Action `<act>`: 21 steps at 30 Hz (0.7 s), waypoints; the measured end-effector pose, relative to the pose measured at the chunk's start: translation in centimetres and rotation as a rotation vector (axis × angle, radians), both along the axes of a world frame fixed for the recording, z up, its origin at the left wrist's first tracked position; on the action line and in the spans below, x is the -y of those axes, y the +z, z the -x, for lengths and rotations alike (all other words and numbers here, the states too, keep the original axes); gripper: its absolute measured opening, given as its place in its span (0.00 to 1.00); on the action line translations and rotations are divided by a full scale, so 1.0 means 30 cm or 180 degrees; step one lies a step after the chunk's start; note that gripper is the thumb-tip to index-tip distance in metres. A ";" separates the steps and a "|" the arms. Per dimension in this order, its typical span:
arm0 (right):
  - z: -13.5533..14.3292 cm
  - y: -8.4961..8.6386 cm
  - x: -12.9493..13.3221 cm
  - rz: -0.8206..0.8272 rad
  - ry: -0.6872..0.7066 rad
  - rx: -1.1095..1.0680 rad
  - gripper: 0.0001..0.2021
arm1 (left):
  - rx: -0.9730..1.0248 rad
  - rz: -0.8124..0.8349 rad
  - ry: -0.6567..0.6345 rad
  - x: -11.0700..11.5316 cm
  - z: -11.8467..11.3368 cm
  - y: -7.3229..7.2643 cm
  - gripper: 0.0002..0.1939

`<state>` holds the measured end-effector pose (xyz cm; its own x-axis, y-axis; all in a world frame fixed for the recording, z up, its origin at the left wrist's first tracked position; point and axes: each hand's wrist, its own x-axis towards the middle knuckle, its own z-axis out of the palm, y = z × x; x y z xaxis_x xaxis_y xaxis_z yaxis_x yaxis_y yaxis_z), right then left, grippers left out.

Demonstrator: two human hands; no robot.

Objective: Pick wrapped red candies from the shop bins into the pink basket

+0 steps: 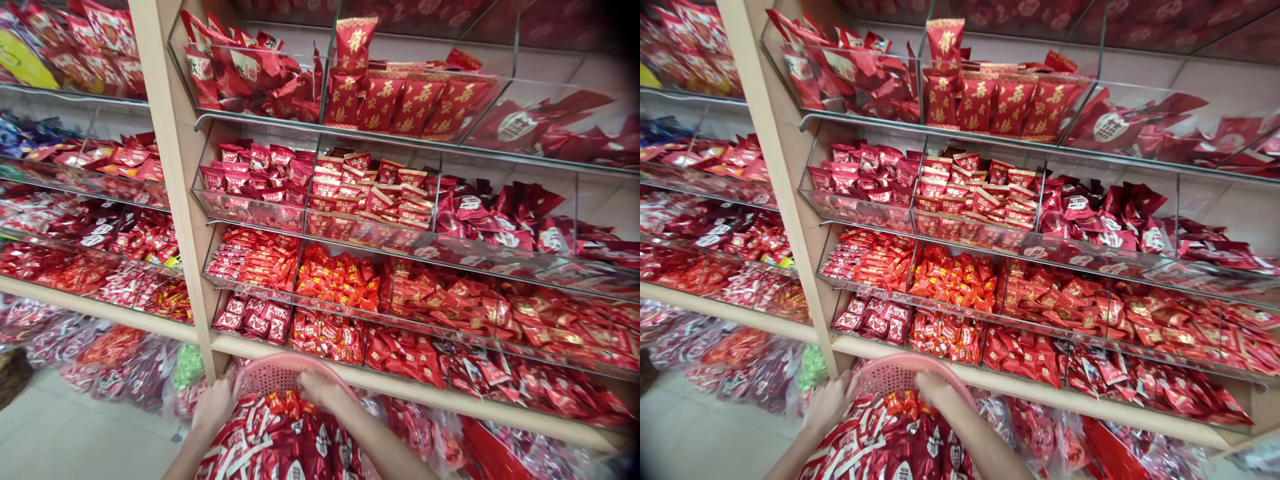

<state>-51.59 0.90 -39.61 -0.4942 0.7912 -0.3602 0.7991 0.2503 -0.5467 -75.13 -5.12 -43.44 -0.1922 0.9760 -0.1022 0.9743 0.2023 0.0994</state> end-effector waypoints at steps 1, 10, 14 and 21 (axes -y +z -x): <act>-0.005 0.026 0.006 -0.0180 0.0093 0.0033 0.06 | 0.0006 0.0019 0.0007 -0.001 0.001 -0.001 0.21; -0.065 0.430 0.036 -0.2196 0.0654 -0.0594 0.09 | 0.0106 0.0100 -0.0082 0.005 0.007 0.002 0.20; -0.083 0.571 -0.019 -0.2699 0.0271 -0.1004 0.07 | 0.0078 0.0082 -0.0018 0.004 0.007 -0.001 0.20; -0.053 0.649 -0.110 -0.3317 0.0651 -0.0448 0.14 | -0.0016 0.0048 0.0020 -0.007 0.010 -0.017 0.22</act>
